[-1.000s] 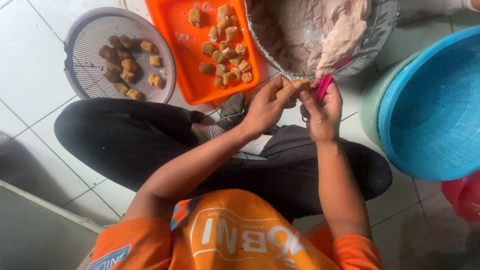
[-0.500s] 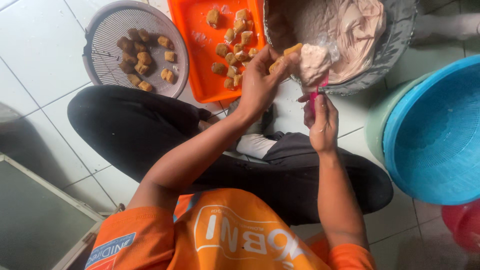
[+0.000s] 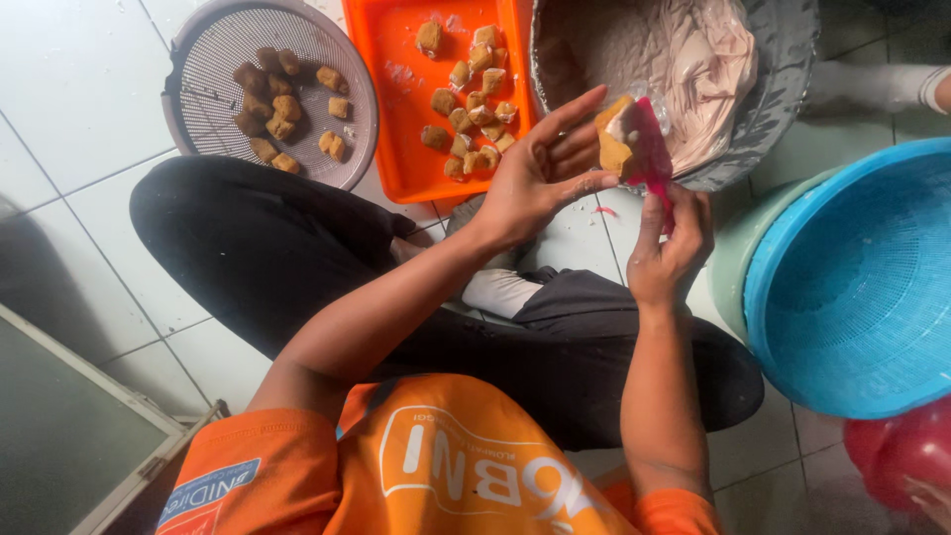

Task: The person sits on the floor and repeatedly scoops a paste-like filling from a large bowl using a pink spatula. They place the filling onto small, square, fried food items held in their left hand and then transfer the filled items into an orange tray.

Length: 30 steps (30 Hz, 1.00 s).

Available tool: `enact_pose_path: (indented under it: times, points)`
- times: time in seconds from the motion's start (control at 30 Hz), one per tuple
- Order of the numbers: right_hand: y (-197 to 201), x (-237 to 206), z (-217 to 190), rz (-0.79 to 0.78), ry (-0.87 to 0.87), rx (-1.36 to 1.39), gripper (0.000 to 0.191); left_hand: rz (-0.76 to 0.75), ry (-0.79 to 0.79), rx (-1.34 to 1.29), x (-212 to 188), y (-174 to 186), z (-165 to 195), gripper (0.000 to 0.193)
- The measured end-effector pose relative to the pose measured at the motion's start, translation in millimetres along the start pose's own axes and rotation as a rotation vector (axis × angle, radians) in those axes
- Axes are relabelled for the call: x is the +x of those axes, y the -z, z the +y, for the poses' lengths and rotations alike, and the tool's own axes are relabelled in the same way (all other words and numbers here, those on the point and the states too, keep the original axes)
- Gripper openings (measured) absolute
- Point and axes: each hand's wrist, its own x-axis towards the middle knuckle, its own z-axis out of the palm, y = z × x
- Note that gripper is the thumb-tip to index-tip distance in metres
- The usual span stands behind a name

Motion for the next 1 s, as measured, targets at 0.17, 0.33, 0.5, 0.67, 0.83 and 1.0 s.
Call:
enact_pose_path:
  times: [0.17, 0.33, 0.5, 0.67, 0.83, 1.0]
  points:
    - [1.6, -4.8, -5.1, 0.033, 0.133, -0.111, 0.020, 0.205, -0.013, 0.309, 3.7, -5.0, 2.5, 0.062]
    - [8.2, -0.7, 5.0, -0.103, 0.052, -0.080, 0.019, 0.267, -0.198, 0.495, 11.2, 5.8, 26.2, 0.045]
    - [6.2, -5.9, 10.4, -0.112, -0.217, 0.291, 0.015, 0.105, -0.511, 1.054, 16.6, 24.0, 52.7, 0.041]
    - [7.7, -17.4, 8.7, -0.233, -0.283, 0.653, 0.021, 0.039, -0.337, 0.795, 12.0, 17.8, 57.5, 0.032]
    - [9.7, -9.9, 18.4, -0.216, -0.665, 0.953, 0.022, -0.073, -0.222, 0.430, 14.4, 50.2, 33.7, 0.041]
    - [18.8, -8.2, 27.5, -0.186, -0.772, 1.146, 0.032, 0.046, -0.067, 0.899, 22.1, 143.9, -20.7, 0.048]
